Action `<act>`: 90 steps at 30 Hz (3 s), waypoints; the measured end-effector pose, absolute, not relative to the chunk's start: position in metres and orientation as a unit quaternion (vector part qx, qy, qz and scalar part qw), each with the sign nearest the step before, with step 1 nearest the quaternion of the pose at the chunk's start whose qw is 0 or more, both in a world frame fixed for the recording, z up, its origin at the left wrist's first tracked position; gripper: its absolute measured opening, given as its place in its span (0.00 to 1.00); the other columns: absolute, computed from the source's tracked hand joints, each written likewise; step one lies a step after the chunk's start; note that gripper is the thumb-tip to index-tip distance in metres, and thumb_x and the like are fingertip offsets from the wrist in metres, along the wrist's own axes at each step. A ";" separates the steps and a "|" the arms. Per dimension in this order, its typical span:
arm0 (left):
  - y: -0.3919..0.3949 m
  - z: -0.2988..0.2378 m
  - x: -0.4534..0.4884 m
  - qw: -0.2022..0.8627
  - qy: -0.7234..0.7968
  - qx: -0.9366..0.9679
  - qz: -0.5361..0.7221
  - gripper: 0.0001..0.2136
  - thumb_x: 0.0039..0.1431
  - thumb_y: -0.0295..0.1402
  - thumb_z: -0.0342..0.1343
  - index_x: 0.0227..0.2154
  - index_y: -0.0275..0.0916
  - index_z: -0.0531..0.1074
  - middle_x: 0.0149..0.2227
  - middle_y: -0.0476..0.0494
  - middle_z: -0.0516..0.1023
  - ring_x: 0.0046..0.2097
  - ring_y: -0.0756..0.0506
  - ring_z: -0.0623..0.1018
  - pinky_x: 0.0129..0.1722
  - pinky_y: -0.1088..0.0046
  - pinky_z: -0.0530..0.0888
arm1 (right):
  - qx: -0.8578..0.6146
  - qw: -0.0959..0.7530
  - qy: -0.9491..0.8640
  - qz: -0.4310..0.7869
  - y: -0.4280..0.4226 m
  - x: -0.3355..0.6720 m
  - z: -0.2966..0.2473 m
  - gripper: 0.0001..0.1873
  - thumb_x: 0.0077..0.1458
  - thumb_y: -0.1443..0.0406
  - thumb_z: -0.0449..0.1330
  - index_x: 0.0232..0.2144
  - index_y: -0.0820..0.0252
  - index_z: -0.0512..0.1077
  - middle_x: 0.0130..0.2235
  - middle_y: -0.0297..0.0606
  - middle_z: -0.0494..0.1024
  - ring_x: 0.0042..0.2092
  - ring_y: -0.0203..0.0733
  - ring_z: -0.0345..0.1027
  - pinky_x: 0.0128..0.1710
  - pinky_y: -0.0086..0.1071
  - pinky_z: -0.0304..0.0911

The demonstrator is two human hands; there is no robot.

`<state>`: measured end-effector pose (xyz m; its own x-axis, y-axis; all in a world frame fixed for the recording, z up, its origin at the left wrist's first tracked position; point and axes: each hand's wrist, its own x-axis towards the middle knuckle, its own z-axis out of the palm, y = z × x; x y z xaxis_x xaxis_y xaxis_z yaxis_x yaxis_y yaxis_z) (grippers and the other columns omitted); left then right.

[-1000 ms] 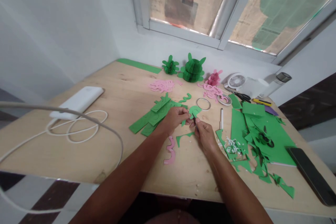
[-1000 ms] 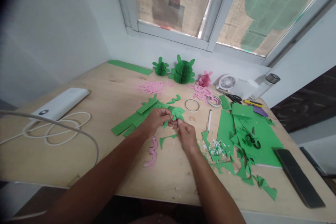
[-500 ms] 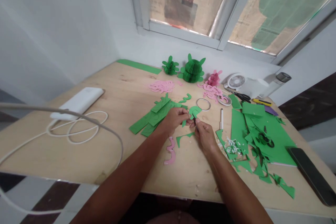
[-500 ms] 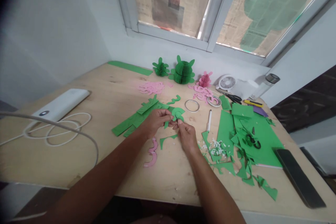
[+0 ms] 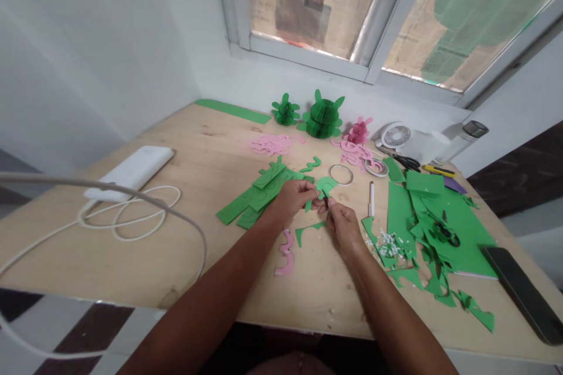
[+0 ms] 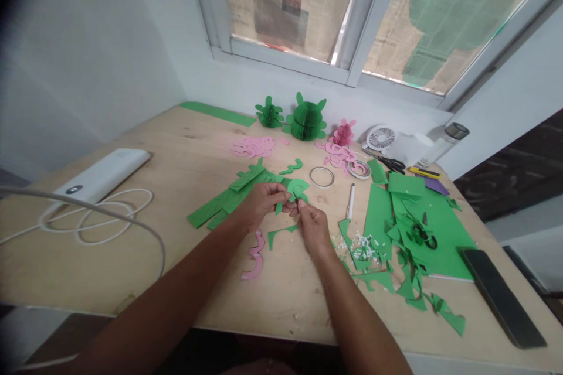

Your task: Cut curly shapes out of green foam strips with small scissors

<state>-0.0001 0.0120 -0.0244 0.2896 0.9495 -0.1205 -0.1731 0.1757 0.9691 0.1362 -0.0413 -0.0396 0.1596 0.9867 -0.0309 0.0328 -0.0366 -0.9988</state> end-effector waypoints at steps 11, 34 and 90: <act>0.010 -0.019 0.000 0.639 0.418 0.474 0.438 0.08 0.43 0.35 0.63 0.20 0.37 0.71 0.20 0.47 0.77 0.24 0.50 0.74 0.22 0.77 0.66 | -0.564 0.522 -0.455 0.450 -0.041 0.135 -0.038 0.29 0.48 0.40 0.58 0.20 0.60 0.72 0.15 0.26 0.54 0.19 0.32 0.42 0.20 0.30 0.37; 0.010 -0.020 0.000 0.651 0.406 0.465 0.441 0.09 0.42 0.36 0.64 0.20 0.37 0.70 0.20 0.48 0.76 0.23 0.50 0.74 0.24 0.77 0.66 | -0.569 0.517 -0.465 0.439 -0.041 0.136 -0.039 0.30 0.48 0.40 0.58 0.20 0.61 0.71 0.15 0.25 0.53 0.20 0.32 0.43 0.21 0.30 0.38; 0.005 -0.013 0.005 0.679 0.408 0.380 0.478 0.13 0.36 0.35 0.68 0.22 0.38 0.69 0.20 0.55 0.70 0.22 0.52 0.73 0.28 0.74 0.71 | -0.568 0.517 -0.493 0.409 -0.039 0.139 -0.050 0.28 0.52 0.43 0.56 0.20 0.62 0.72 0.16 0.27 0.56 0.21 0.34 0.47 0.22 0.29 0.44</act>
